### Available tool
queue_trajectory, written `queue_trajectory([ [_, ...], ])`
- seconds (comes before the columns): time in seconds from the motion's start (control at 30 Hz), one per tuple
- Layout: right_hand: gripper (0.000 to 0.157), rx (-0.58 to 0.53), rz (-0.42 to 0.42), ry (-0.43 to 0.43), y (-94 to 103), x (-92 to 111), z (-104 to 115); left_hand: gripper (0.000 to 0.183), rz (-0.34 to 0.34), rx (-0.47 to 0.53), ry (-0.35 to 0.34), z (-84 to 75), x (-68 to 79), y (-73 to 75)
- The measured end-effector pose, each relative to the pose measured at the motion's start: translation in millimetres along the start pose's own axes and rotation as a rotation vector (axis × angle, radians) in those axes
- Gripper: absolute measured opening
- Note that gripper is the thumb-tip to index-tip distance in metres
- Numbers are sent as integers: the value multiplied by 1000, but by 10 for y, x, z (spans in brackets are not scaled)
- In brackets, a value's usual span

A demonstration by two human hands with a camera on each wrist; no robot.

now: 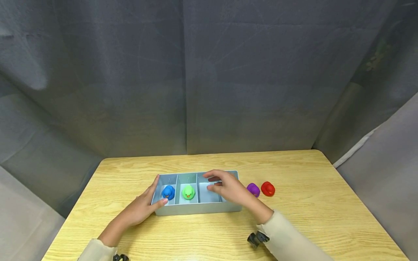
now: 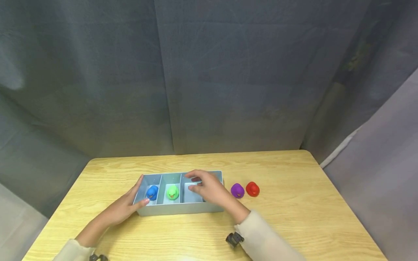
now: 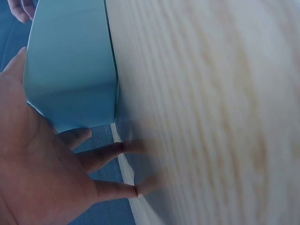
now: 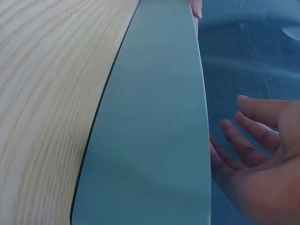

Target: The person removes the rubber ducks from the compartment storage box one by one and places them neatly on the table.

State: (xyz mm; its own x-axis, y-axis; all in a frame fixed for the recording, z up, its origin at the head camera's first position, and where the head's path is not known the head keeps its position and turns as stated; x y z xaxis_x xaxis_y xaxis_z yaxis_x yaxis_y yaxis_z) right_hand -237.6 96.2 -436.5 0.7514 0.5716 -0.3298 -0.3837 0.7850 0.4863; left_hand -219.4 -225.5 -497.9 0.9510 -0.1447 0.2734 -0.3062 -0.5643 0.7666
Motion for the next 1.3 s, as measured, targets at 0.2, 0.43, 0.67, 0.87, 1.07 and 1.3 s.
queue_trajectory([
  [0.2, 36, -21, 25, 15, -124, -81, 0, 90, 0, -1, -3, 4, 0, 3],
  [0.43, 39, -10, 43, 4, -224, -143, 2, 90, -2, -3, -6, -3, -1, -4],
  [0.67, 43, -12, 66, -19, -306, -190, -28, 90, 1, -2, -2, -8, -6, -7],
  [0.87, 45, 21, 96, -39, -370, -223, -58, 90, 10, -1, 4, -11, -3, -6],
  [1.07, 46, 92, 123, -43, -428, -270, -63, 90, 16, 2, 8, -9, -3, 5],
  [1.3, 49, 119, 140, -69, -527, -325, -107, 90, 13, -2, 4, -12, 7, 10],
])
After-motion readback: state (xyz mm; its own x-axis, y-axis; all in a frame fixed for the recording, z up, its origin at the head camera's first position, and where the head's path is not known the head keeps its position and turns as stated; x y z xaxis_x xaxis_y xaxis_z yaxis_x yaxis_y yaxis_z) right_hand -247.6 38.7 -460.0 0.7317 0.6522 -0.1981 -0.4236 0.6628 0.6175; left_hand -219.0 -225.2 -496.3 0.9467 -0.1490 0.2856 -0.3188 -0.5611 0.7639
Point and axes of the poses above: each hand's wrist, its own x-axis away from the middle knuckle, its own y-axis out of the back of the hand, z = x × y, the point moved 3 cm from there along -x, towards the middle knuckle, and after that the axes turned 12 degrees about y, right-handed, at the moved point
